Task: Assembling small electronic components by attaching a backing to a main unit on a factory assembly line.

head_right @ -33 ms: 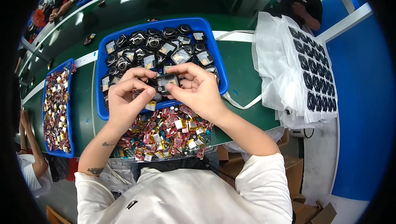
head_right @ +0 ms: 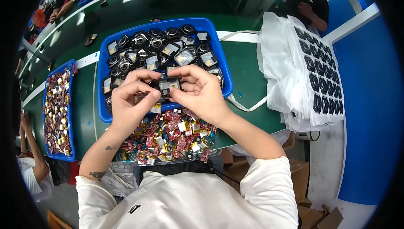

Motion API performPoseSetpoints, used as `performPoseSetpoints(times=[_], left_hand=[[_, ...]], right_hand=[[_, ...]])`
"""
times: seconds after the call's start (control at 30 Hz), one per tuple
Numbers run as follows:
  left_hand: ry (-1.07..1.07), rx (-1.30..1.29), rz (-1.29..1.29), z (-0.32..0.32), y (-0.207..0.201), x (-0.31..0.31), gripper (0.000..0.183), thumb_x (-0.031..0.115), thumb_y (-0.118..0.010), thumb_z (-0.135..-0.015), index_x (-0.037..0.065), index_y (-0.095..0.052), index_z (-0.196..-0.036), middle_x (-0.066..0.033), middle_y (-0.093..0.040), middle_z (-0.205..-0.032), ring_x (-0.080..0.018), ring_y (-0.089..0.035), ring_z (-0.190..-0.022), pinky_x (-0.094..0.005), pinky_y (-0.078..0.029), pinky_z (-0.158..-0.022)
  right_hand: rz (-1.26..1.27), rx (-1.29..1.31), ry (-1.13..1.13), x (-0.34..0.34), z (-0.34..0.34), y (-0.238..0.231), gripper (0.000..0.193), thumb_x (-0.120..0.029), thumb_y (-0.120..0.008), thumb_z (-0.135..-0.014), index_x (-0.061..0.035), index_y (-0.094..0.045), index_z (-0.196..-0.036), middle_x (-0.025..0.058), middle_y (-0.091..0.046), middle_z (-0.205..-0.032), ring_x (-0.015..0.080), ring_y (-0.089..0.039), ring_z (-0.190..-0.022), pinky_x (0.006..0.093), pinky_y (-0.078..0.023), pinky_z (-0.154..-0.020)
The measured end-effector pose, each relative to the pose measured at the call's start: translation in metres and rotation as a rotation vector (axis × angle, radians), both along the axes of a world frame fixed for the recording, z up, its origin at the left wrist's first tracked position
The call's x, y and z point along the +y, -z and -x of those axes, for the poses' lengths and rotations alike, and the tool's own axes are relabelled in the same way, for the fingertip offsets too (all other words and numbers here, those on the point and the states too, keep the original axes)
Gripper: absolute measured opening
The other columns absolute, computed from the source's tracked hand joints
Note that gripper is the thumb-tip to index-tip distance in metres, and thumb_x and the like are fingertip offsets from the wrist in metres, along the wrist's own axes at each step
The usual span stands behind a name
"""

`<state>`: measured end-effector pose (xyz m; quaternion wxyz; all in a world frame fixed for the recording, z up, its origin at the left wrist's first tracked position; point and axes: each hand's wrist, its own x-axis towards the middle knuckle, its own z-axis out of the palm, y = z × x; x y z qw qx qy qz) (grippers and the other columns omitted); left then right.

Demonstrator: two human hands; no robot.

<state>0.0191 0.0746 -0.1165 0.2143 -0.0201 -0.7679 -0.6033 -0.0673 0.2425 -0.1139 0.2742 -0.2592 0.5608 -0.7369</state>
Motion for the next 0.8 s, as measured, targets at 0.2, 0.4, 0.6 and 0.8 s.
performPoseSetpoints(times=[0.2,0.4,0.6,0.8], left_hand=[[-0.043,0.022,0.060,0.0045,0.0102,-0.0014,0.004,0.008,-0.069,-0.073,0.005,-0.069,-0.075,-0.0081,-0.065,-0.104,-0.0204,-0.055,-0.097,-0.0333,-0.041,-0.086],[-0.055,0.020,0.119,0.0033,0.0090,-0.0038,0.006,0.009,-0.070,-0.074,0.006,-0.071,-0.079,-0.0075,-0.067,-0.102,-0.0200,-0.056,-0.096,-0.0325,-0.041,-0.086],[-0.045,0.010,0.149,0.0028,0.0074,-0.0035,0.007,0.010,-0.070,-0.074,0.007,-0.072,-0.080,-0.0071,-0.067,-0.102,-0.0195,-0.056,-0.097,-0.0322,-0.042,-0.086],[-0.056,-0.011,0.144,0.0021,0.0080,-0.0028,0.007,0.010,-0.070,-0.074,0.007,-0.072,-0.080,-0.0067,-0.067,-0.101,-0.0189,-0.056,-0.097,-0.0324,-0.042,-0.086]], right_hand=[[-0.065,0.042,-0.038,0.0025,-0.0061,-0.0001,0.032,0.006,-0.061,-0.082,0.0044,-0.050,-0.111,0.0117,-0.060,-0.108,0.0090,-0.060,-0.090,0.0198,-0.051,-0.077],[-0.093,0.090,-0.021,0.0013,-0.0086,0.0008,0.028,0.007,-0.062,-0.081,0.0020,-0.053,-0.107,-0.0039,-0.051,-0.080,-0.0039,-0.040,-0.063,0.0120,-0.034,-0.053],[-0.095,0.130,-0.033,0.0013,-0.0079,0.0043,0.026,0.006,-0.063,-0.081,0.0020,-0.053,-0.106,-0.0060,-0.047,-0.076,-0.0042,-0.035,-0.061,0.0123,-0.030,-0.051],[-0.096,0.104,-0.009,-0.0001,-0.0103,0.0031,0.022,0.003,-0.061,-0.084,0.0030,-0.052,-0.105,0.0012,-0.057,-0.086,0.0010,-0.052,-0.072,0.0150,-0.043,-0.061]])
